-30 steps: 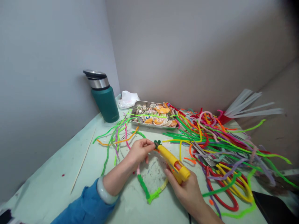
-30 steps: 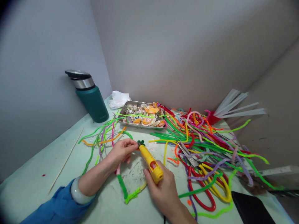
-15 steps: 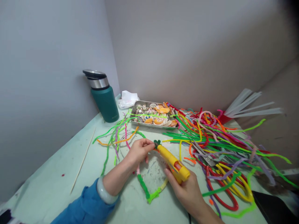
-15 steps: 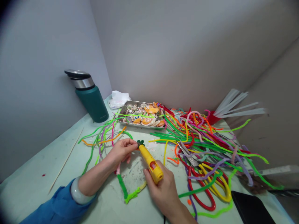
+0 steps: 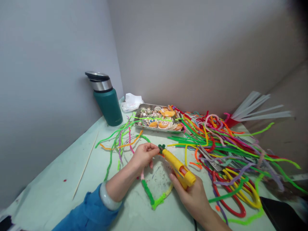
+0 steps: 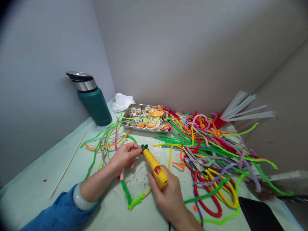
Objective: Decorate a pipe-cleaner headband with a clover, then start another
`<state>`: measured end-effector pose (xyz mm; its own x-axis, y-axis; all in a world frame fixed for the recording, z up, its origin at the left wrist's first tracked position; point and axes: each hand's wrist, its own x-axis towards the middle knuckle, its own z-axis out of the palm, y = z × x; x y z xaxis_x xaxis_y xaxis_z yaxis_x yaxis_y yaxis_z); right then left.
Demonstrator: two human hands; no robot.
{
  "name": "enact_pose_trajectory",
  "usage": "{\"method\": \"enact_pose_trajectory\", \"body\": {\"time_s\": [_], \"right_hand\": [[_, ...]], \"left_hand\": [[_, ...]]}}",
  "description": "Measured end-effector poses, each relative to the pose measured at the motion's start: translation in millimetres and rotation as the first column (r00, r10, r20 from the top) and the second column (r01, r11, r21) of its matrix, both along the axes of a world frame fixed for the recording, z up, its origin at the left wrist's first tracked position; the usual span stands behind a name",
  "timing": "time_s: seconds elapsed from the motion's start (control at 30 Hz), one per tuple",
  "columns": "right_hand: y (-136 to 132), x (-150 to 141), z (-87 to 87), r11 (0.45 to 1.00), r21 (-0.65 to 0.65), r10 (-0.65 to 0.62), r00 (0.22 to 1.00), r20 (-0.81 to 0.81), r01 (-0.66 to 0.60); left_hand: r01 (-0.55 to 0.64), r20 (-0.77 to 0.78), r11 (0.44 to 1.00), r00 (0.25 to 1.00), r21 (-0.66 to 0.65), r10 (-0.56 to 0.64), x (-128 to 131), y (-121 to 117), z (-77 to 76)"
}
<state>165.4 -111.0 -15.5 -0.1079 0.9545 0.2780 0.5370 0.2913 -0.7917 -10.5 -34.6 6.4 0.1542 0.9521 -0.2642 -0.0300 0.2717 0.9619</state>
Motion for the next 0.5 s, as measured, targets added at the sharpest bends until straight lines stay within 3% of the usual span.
{"method": "enact_pose_trajectory", "body": {"time_s": [0.5], "right_hand": [[0.1,-1.7,3.8,0.999,0.046,-0.026,1.0,0.01,0.026]], "left_hand": [[-0.016,0.001,1.0,1.0,-0.011,0.016,0.4,0.0,3.4]]}}
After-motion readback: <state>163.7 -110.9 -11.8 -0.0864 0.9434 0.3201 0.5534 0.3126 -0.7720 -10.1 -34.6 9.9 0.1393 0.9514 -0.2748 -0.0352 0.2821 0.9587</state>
